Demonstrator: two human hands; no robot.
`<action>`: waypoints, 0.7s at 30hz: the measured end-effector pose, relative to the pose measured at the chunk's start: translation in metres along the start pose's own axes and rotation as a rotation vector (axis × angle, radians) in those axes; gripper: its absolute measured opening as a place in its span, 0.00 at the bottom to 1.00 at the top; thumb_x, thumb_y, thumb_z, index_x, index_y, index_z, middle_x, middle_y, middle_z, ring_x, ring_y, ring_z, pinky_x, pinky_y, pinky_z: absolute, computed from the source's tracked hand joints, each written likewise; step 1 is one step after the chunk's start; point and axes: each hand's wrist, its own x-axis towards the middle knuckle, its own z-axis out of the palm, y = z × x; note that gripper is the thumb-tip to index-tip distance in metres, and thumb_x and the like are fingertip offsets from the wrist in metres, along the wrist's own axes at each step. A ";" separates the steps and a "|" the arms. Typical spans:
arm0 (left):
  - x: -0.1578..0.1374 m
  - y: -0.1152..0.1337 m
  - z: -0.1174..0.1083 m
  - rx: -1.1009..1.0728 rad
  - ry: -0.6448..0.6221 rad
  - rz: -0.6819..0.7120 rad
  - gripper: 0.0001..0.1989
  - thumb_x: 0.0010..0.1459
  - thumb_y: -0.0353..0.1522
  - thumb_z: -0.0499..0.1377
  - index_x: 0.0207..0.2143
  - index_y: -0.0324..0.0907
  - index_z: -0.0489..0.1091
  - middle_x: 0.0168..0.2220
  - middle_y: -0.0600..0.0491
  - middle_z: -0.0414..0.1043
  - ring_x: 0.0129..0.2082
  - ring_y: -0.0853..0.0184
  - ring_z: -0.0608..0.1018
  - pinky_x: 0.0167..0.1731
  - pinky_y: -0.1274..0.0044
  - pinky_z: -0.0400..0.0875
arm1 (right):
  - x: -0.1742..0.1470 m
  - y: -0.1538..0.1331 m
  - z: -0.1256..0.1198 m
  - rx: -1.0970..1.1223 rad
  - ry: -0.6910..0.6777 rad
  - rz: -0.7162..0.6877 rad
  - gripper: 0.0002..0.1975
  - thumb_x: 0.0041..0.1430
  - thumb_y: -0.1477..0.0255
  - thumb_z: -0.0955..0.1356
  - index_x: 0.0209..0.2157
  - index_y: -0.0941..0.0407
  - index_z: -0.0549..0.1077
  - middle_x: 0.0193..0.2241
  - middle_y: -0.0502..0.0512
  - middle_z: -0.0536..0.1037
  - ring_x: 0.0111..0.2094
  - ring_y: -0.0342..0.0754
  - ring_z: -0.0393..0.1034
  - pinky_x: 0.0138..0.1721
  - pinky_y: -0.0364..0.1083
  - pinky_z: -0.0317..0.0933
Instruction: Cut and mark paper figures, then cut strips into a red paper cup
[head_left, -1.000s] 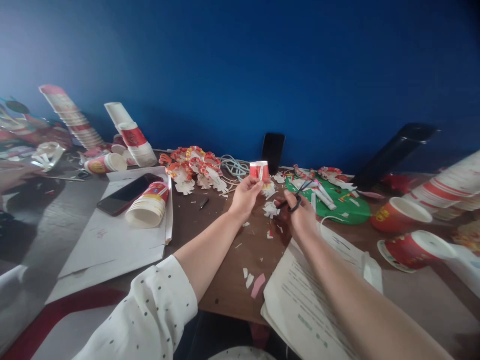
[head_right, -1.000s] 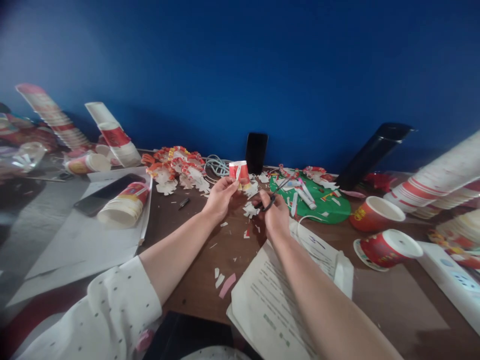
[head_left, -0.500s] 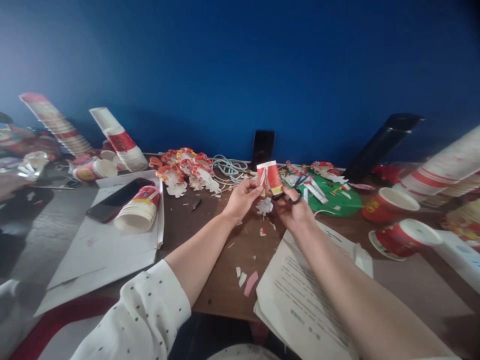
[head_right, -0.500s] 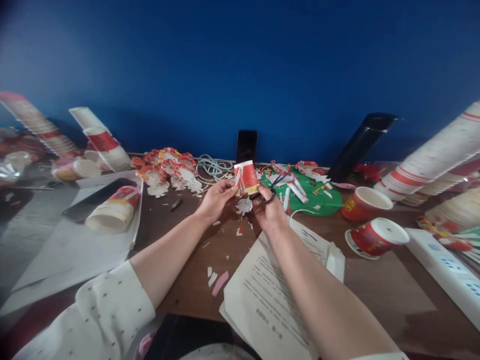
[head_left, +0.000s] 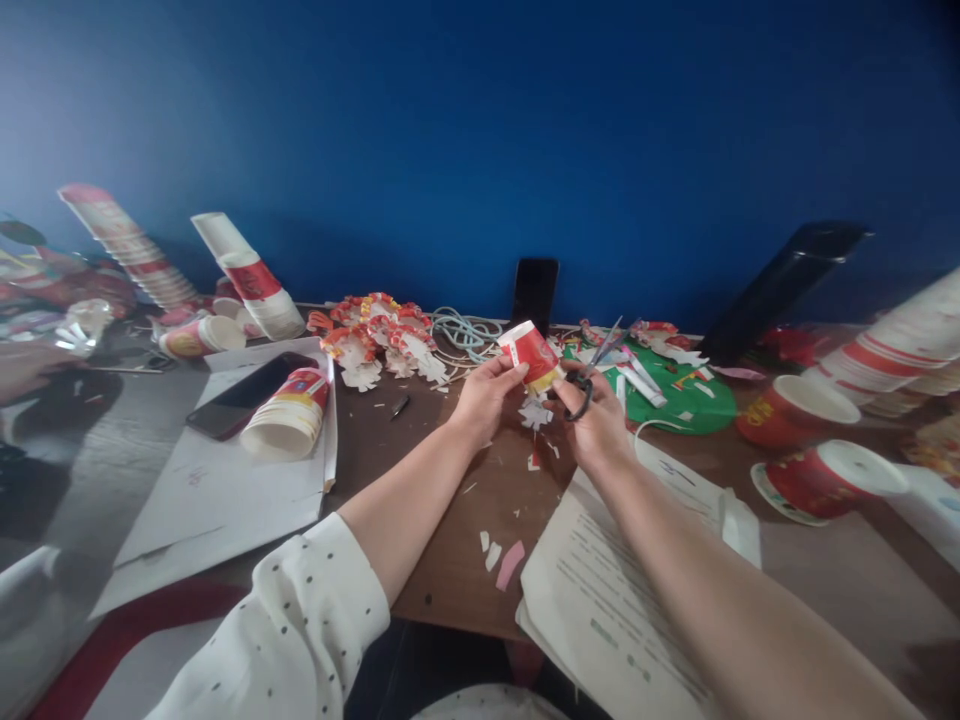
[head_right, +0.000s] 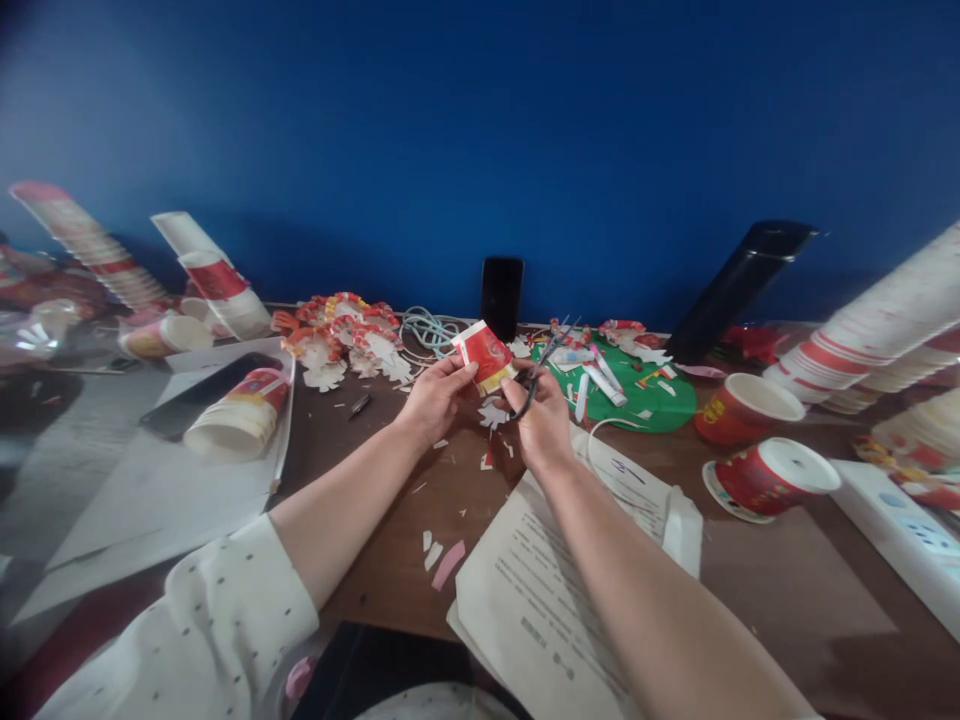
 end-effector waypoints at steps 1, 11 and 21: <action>0.001 0.000 -0.001 -0.017 0.004 0.009 0.17 0.42 0.37 0.70 0.31 0.38 0.69 0.25 0.54 0.73 0.22 0.71 0.74 0.30 0.76 0.68 | 0.000 0.000 0.000 0.008 0.014 0.017 0.19 0.43 0.69 0.75 0.40 0.54 0.72 0.29 0.46 0.74 0.27 0.40 0.70 0.27 0.40 0.67; 0.003 0.007 -0.012 -0.038 -0.089 -0.100 0.13 0.44 0.32 0.68 0.32 0.39 0.70 0.29 0.53 0.74 0.26 0.71 0.74 0.32 0.77 0.67 | 0.011 -0.009 -0.007 0.199 0.109 0.168 0.26 0.37 0.72 0.76 0.42 0.53 0.69 0.32 0.47 0.75 0.26 0.39 0.68 0.22 0.38 0.61; 0.006 0.009 -0.018 -0.176 0.003 -0.074 0.11 0.48 0.34 0.66 0.34 0.41 0.72 0.30 0.56 0.74 0.29 0.73 0.74 0.32 0.80 0.67 | 0.000 -0.005 -0.001 -0.104 0.043 -0.061 0.24 0.43 0.70 0.74 0.45 0.55 0.69 0.21 0.42 0.67 0.19 0.37 0.58 0.19 0.39 0.53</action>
